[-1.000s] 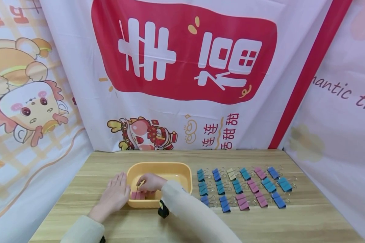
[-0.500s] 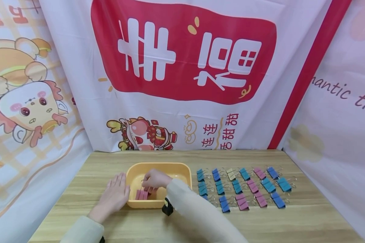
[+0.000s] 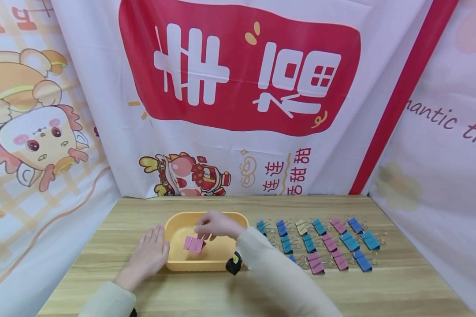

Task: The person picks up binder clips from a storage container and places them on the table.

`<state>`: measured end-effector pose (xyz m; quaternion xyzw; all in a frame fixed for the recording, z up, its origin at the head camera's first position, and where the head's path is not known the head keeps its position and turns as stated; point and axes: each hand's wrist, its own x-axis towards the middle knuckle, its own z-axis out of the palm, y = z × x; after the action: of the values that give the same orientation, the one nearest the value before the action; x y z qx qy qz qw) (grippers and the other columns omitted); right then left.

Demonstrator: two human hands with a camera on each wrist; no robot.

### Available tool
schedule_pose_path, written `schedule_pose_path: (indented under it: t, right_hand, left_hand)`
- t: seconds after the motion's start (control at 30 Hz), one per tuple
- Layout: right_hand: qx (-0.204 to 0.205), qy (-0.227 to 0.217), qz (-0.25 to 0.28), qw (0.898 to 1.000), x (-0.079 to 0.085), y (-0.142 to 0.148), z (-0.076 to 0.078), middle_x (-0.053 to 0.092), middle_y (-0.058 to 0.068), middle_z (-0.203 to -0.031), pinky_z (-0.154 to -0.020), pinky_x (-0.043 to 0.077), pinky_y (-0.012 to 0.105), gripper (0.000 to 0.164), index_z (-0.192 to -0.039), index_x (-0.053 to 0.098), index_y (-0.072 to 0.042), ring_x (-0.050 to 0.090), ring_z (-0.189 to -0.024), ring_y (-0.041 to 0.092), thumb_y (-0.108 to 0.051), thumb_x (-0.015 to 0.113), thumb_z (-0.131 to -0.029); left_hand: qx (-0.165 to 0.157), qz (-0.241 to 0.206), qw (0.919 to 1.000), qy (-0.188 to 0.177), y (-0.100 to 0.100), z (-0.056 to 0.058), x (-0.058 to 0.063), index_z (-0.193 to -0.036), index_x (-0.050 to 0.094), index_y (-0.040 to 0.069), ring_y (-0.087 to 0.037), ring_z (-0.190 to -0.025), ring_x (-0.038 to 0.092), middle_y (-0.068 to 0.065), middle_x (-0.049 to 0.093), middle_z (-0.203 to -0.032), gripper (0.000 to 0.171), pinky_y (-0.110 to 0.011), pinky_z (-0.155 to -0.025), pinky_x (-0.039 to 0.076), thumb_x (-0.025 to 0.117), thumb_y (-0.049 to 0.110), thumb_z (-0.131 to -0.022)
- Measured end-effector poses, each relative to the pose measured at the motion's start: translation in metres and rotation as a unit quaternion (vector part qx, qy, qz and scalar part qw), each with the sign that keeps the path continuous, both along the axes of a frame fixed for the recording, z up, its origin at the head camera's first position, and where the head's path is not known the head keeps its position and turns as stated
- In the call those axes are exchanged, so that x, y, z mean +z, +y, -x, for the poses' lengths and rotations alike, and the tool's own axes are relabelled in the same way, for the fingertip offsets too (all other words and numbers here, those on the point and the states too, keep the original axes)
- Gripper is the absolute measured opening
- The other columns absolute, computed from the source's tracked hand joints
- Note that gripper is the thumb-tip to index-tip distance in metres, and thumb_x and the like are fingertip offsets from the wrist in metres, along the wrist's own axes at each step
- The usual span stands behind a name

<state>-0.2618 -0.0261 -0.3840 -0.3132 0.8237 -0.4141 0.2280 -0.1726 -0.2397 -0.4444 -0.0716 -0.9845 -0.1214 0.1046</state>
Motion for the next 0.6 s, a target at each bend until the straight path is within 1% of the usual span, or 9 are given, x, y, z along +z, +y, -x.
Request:
schedule_pose_path:
  t: [0.23, 0.37, 0.47, 0.6]
  right_hand:
    - [-0.015, -0.001, 0.038, 0.999, 0.019, 0.029, 0.002, 0.067, 0.004, -0.074, -0.063, 0.055, 0.035, 0.017, -0.083, 0.068, -0.005, 0.064, -0.075, 0.028, -0.018, 0.059, -0.09]
    - [-0.03, 0.009, 0.047, 0.998, 0.028, 0.049, 0.004, 0.067, 0.003, -0.076, -0.063, 0.055, 0.035, 0.016, -0.084, 0.068, -0.006, 0.064, -0.075, 0.026, -0.019, 0.06, -0.09]
    - [-0.049, 0.015, 0.05, 0.997, 0.033, 0.067, 0.004, 0.067, 0.002, -0.078, -0.064, 0.054, 0.035, 0.016, -0.087, 0.068, -0.007, 0.064, -0.073, 0.022, -0.022, 0.061, -0.089]
    - [-0.08, 0.02, 0.063, 0.995, 0.037, 0.093, 0.004, 0.067, 0.004, -0.08, -0.065, 0.054, 0.037, 0.018, -0.09, 0.067, -0.006, 0.063, -0.073, 0.02, -0.022, 0.06, -0.09]
  left_hand:
    - [-0.001, -0.003, 1.0, -0.002, 0.0, 0.0, 0.002, -0.133, 0.024, -0.021, -0.051, -0.128, 0.019, -0.037, 0.023, -0.139, 0.053, -0.058, -0.105, 0.012, 0.034, 0.018, -0.097]
    - [0.0, -0.004, 1.0, -0.005, 0.0, 0.0, 0.002, -0.134, 0.023, -0.021, -0.051, -0.128, 0.018, -0.036, 0.022, -0.139, 0.054, -0.058, -0.105, 0.012, 0.033, 0.018, -0.097]
    - [0.0, -0.007, 0.9999, -0.008, 0.0, 0.0, 0.001, -0.134, 0.023, -0.021, -0.051, -0.128, 0.018, -0.036, 0.022, -0.139, 0.054, -0.058, -0.105, 0.012, 0.033, 0.018, -0.097]
    - [-0.001, -0.01, 0.9999, -0.011, 0.0, 0.001, -0.001, -0.134, 0.023, -0.021, -0.051, -0.128, 0.017, -0.036, 0.021, -0.14, 0.054, -0.059, -0.105, 0.011, 0.033, 0.018, -0.097]
